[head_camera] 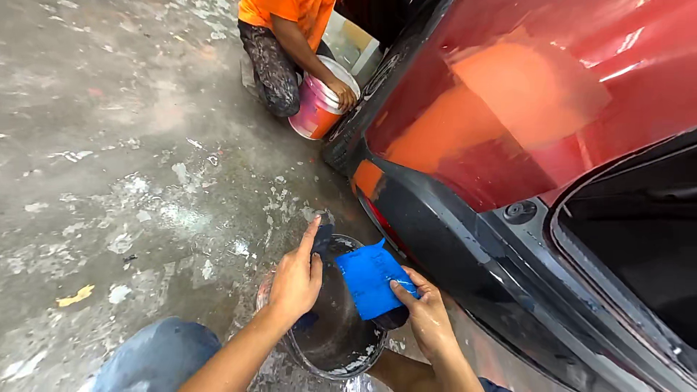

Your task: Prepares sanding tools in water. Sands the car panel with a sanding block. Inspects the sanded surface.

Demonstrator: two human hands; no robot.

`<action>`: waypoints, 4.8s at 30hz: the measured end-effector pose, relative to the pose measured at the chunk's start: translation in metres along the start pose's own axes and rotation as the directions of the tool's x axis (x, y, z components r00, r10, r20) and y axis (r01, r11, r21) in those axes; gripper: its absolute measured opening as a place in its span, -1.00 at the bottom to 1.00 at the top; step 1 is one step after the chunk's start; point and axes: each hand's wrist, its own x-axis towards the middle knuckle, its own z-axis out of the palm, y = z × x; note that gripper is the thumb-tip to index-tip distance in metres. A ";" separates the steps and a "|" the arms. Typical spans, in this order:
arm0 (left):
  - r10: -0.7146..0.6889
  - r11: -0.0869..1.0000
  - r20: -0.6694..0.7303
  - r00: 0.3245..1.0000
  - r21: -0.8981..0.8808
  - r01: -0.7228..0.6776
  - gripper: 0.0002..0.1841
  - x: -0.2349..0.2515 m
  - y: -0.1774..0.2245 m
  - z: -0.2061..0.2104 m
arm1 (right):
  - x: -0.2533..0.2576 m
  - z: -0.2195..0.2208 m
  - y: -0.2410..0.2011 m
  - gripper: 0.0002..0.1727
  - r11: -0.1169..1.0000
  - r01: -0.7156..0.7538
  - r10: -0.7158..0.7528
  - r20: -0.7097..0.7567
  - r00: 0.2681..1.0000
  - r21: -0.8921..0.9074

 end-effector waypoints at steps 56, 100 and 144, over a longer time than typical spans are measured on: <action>-0.368 0.588 -0.029 0.929 -0.782 0.208 -0.82 -0.003 -0.006 -0.057 | 0.065 0.139 0.156 -0.01 0.375 0.251 0.467 0.415 0.781 -0.893; -0.292 0.471 0.152 0.944 -0.837 0.280 -0.57 0.006 -0.009 -0.054 | 0.015 0.114 -0.039 -0.40 0.972 0.097 -0.156 0.281 0.947 0.212; -0.395 0.583 -0.145 0.907 -0.802 0.126 -0.60 0.006 -0.007 -0.049 | 0.043 0.151 0.166 -0.62 0.603 -0.446 0.788 0.404 0.465 -0.661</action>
